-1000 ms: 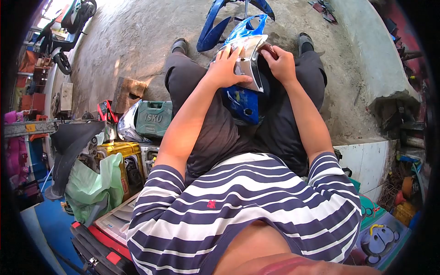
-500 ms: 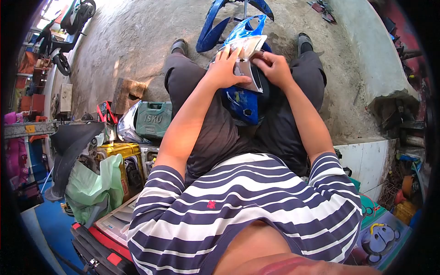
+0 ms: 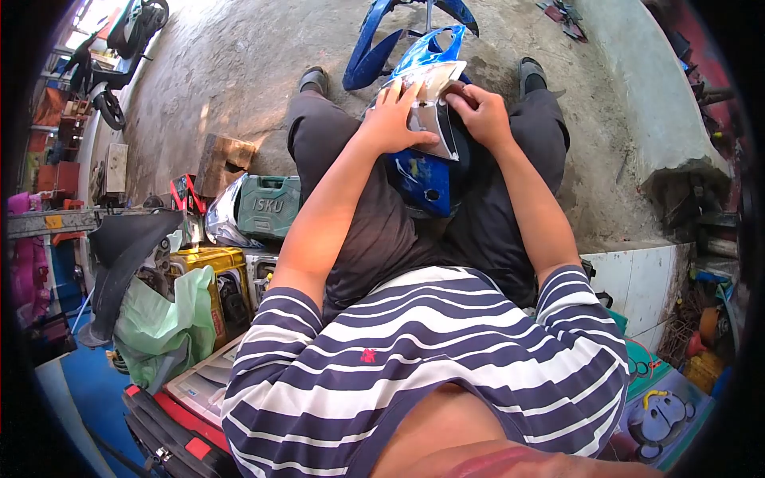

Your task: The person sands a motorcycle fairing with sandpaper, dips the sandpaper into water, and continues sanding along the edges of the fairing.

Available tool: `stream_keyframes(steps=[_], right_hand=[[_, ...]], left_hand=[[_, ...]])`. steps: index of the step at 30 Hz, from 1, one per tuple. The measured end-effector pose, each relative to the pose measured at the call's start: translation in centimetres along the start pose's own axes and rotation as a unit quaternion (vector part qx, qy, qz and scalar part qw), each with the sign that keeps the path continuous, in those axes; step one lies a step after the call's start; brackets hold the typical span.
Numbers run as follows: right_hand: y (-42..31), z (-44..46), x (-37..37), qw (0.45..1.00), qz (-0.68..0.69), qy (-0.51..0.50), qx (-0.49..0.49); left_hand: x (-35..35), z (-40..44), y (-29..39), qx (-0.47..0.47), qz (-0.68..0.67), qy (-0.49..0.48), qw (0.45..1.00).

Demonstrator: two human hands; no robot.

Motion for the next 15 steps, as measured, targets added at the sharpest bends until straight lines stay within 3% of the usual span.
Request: stream_keyframes(steps=[1, 4, 8, 14, 15], right_hand=[[0.4, 0.3, 0.3, 0.998, 0.047, 0.044, 0.002], [1.1, 0.2, 0.2, 0.999, 0.016, 0.048, 0.002], [-1.0, -1.1, -1.0, 0.997, 0.025, -0.064, 0.039], [1.0, 0.0, 0.1, 0.998, 0.034, 0.052, -0.002], [0.6, 0.0, 0.1, 0.999, 0.018, 0.027, -0.002]], left_hand=[[0.0, 0.0, 0.1, 0.0, 0.001, -0.001, 1.0], [0.2, -0.1, 0.3, 0.001, 0.002, -0.004, 1.0], [0.0, 0.1, -0.1, -0.001, 0.0, -0.005, 1.0], [0.1, 0.0, 0.2, 0.0, -0.001, -0.007, 1.0], [0.1, 0.0, 0.1, -0.001, -0.002, -0.006, 1.0]])
Point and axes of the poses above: each hand's wrist, its own z-axis towards the middle knuckle, its own x-axis out of the back of the hand, y = z × x, the point moved 6 cm from there along z, towards the middle knuckle, and after that the axes turned 8 degrees about -z, right-handed, at the moved point
